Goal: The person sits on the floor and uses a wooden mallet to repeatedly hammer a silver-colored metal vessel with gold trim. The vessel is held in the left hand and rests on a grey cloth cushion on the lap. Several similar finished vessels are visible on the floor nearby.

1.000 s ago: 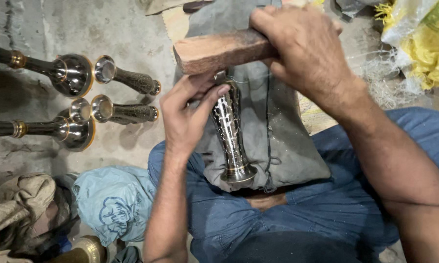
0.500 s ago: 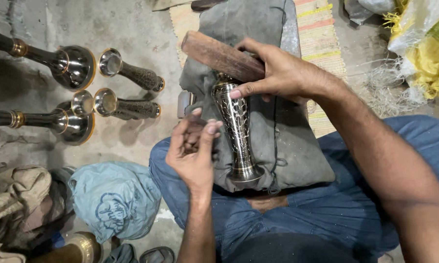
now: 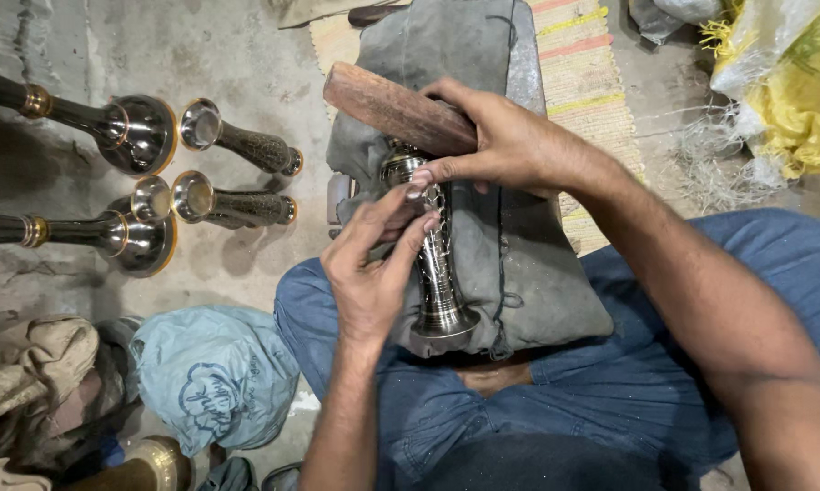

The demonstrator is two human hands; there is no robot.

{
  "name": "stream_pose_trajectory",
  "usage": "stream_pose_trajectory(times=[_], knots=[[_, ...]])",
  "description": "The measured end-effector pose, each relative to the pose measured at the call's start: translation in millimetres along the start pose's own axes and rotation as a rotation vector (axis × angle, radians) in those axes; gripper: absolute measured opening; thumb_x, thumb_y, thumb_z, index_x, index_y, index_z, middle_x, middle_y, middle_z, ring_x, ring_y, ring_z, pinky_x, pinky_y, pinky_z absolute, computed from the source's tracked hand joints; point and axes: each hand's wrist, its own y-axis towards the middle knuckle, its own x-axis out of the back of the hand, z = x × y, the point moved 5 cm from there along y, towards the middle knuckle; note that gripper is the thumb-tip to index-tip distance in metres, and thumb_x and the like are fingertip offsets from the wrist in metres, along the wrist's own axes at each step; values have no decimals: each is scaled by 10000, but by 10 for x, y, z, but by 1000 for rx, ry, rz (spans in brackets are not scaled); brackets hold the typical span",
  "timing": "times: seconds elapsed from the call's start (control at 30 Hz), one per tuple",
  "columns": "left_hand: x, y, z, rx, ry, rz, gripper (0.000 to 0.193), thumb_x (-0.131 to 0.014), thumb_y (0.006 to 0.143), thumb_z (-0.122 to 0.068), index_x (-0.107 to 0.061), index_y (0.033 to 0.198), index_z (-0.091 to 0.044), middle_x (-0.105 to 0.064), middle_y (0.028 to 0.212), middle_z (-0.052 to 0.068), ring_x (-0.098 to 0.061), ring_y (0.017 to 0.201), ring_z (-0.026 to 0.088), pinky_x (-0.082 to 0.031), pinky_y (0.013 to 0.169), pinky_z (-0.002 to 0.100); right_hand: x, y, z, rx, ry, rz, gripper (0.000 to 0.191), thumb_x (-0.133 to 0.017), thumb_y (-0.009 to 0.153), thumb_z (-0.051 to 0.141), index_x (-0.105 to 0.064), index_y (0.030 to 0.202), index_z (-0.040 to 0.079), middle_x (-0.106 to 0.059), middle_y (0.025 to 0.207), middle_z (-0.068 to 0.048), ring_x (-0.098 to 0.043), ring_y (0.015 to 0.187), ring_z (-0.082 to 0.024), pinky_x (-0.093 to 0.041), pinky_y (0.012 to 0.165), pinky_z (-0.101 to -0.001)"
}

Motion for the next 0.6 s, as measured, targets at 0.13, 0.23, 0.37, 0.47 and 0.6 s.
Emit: stream_pose_trajectory(times=[0.13, 0.23, 0.37, 0.47, 0.6], knots=[[44, 106, 40, -38, 1, 88, 355, -797, 918, 25, -700, 1259, 21, -776, 1107, 120, -771, 950, 150, -610, 860, 271, 1, -70, 81, 96, -143, -139, 799, -820, 870, 470, -464, 1459, 63, -737, 1067, -180, -759, 862, -231, -595, 707, -375], [31, 105, 136, 73, -245, 44, 347, -778, 931, 15, -677, 1263, 17, -758, 1165, 124, -752, 996, 150, -609, 909, 270, 19, -129, 188, 82, -369, -216, 810, -825, 807, 469, -478, 1429, 84, -727, 984, -202, -726, 872, -322, -569, 695, -457], [39, 59, 111, -70, -49, 104, 332, -787, 931, 17, -695, 1250, 13, -772, 1114, 113, -773, 962, 160, -615, 875, 267, 198, -302, 495, 269, -681, -378, 558, -821, 885, 307, -557, 1289, 27, -713, 1071, -203, -726, 859, -335, -573, 662, -433], [73, 90, 127, -112, -13, 120, 300, -807, 933, 16, -715, 1217, -6, -778, 1077, 103, -775, 950, 158, -603, 868, 265, 377, -494, 683, 475, -838, -430, 335, -841, 906, 143, -636, 1143, 22, -701, 1011, -157, -715, 881, -327, -569, 741, -437], [72, 117, 123, -107, -30, 149, 317, -799, 939, 11, -711, 1242, -15, -775, 1098, 99, -775, 972, 156, -602, 881, 267, 513, -622, 759, 579, -736, -578, 209, -788, 991, 92, -656, 1125, 1, -684, 1028, -102, -695, 955, -251, -562, 837, -398]])
